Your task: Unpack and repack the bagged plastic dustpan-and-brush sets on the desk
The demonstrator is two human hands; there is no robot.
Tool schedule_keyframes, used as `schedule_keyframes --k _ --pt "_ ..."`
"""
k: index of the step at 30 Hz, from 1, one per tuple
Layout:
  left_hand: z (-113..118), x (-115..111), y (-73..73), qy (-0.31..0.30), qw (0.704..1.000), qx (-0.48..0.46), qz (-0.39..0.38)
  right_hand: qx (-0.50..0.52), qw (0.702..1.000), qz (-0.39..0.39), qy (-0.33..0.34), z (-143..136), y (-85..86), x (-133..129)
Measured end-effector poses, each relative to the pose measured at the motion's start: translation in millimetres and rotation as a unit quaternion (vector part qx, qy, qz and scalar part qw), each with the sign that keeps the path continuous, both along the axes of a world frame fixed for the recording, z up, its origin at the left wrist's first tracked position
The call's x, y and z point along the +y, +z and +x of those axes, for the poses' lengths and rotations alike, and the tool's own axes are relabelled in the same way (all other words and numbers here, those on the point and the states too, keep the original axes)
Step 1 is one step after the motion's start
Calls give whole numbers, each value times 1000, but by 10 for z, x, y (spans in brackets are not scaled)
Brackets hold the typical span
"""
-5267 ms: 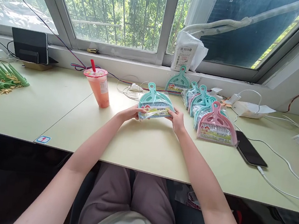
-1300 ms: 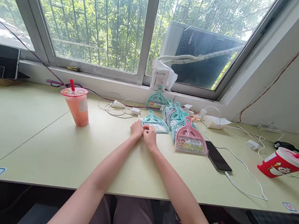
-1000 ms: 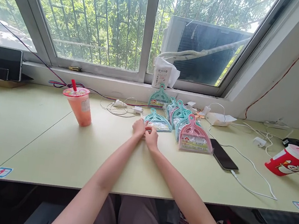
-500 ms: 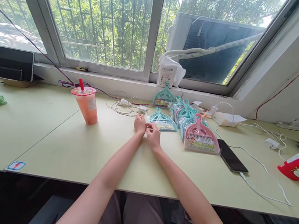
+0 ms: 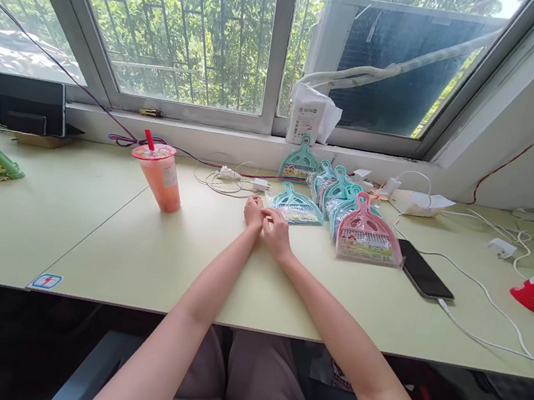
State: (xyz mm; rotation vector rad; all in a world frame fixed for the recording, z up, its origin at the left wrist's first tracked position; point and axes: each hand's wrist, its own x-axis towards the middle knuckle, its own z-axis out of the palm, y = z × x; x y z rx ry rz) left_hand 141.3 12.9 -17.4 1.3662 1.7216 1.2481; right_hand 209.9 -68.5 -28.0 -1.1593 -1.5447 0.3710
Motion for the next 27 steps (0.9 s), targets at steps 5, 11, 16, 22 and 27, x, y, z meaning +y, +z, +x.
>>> schedule_keyframes --k 5,11,16,22,27 --pt "8 6 -13 3 1000 -3 2 13 999 -19 -33 53 43 -36" --pt "18 25 0 1 1000 -5 -6 35 999 -25 -32 30 66 -68" --pt "2 31 -34 -19 1000 -10 2 59 998 -24 19 13 52 -42" --pt "0 58 -81 -9 999 -44 12 65 997 -49 9 79 70 -44" --pt "5 64 -55 -6 999 -39 -1 49 997 -55 -8 94 81 -54"
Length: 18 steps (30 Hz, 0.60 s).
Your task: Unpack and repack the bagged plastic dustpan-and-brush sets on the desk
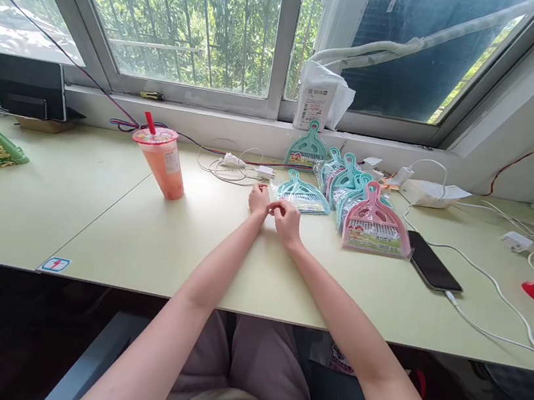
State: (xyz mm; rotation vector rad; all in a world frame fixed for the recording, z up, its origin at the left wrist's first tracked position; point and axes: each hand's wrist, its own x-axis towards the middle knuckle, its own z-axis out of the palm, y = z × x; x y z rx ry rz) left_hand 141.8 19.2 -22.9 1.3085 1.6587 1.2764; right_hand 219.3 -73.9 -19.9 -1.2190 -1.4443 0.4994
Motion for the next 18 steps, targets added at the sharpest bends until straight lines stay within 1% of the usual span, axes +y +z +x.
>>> schedule_keyframes --k 4,6,9,11,13,15,17,18 --pt "-25 -9 15 -8 1000 -11 -3 -23 998 44 33 -42 5 -14" --pt "-33 -13 14 -16 1000 -10 -5 -26 998 44 48 -48 10 -16" --pt "-26 -21 16 -15 1000 -1 -6 -36 998 27 42 -19 40 -16" --pt "-14 -37 26 -12 1000 18 9 -55 997 12 47 33 94 -16" --pt "0 -60 44 -21 997 58 55 -96 994 14 41 123 178 -16" --pt "15 -82 68 -64 985 104 124 -165 986 39 -5 261 270 -15" --pt "29 -100 91 -144 966 128 171 -253 962 56 -88 437 331 -9" --pt "35 -108 101 -193 958 125 172 -295 945 45 -131 529 338 -2"
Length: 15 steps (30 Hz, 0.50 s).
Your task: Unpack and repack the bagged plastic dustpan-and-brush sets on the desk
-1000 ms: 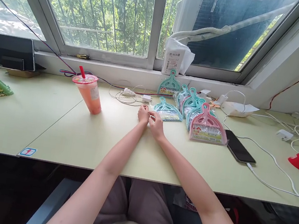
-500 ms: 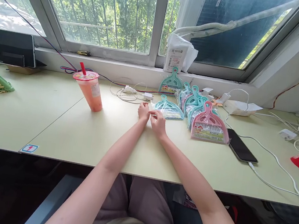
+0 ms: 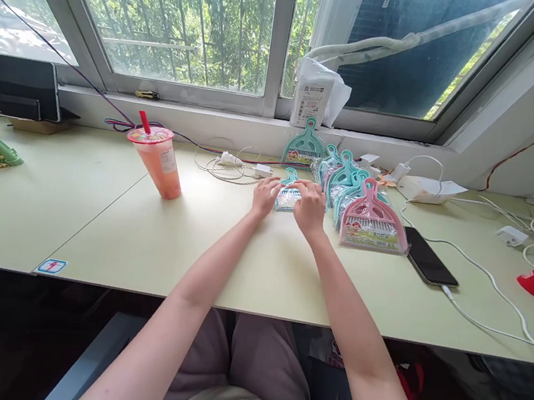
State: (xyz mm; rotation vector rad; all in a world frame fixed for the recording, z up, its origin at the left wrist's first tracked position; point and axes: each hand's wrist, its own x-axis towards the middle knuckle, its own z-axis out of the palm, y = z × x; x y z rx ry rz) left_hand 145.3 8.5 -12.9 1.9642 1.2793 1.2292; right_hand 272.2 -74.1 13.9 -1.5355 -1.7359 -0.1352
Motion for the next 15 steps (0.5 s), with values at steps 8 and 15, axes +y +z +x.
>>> schedule_keyframes --k 8,15 --pt "-63 -16 -44 -230 971 28 -53 -138 974 -131 -121 343 -306 133" --pt "-106 77 -100 -208 975 66 -50 -127 983 -95 -98 383 -368 201"
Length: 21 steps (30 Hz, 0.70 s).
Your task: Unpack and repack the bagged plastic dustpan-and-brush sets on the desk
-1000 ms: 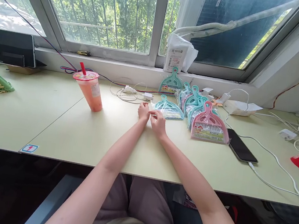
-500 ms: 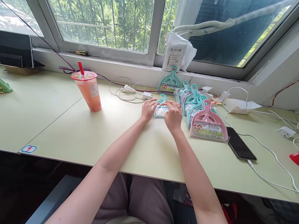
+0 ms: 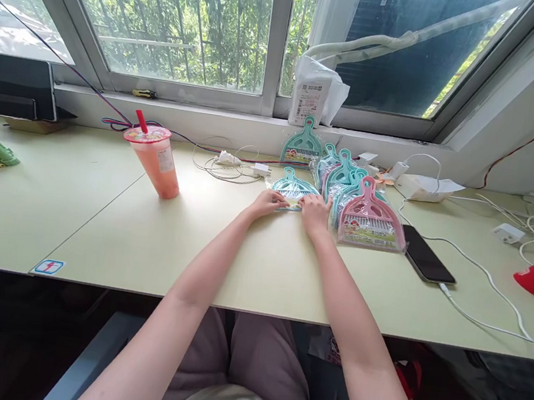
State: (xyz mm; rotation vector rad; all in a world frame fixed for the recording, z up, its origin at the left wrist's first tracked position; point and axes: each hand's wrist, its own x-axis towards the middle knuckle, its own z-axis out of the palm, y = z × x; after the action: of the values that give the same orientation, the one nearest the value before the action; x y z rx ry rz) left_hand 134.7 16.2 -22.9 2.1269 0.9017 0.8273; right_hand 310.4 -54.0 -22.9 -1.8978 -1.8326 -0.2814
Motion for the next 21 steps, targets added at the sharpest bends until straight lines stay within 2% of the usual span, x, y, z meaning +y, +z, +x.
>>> schedule_keyframes --k 6,10,14,17,19,21 --pt "27 -17 18 -3 1000 -5 -30 9 1000 19 20 6 -46 16" --pt "67 -65 43 37 999 3 -40 0 1000 9 17 8 -95 59" --pt "137 -92 38 97 994 45 5 -15 1000 3 3 5 -121 95" --pt "180 -89 -2 162 983 68 49 -16 1000 16 -21 -19 -84 70" --pt "192 -80 -28 185 979 64 57 -22 998 43 -31 -51 -37 33" --pt "194 -71 -42 194 978 58 50 -41 998 48 -6 -92 5 -1"
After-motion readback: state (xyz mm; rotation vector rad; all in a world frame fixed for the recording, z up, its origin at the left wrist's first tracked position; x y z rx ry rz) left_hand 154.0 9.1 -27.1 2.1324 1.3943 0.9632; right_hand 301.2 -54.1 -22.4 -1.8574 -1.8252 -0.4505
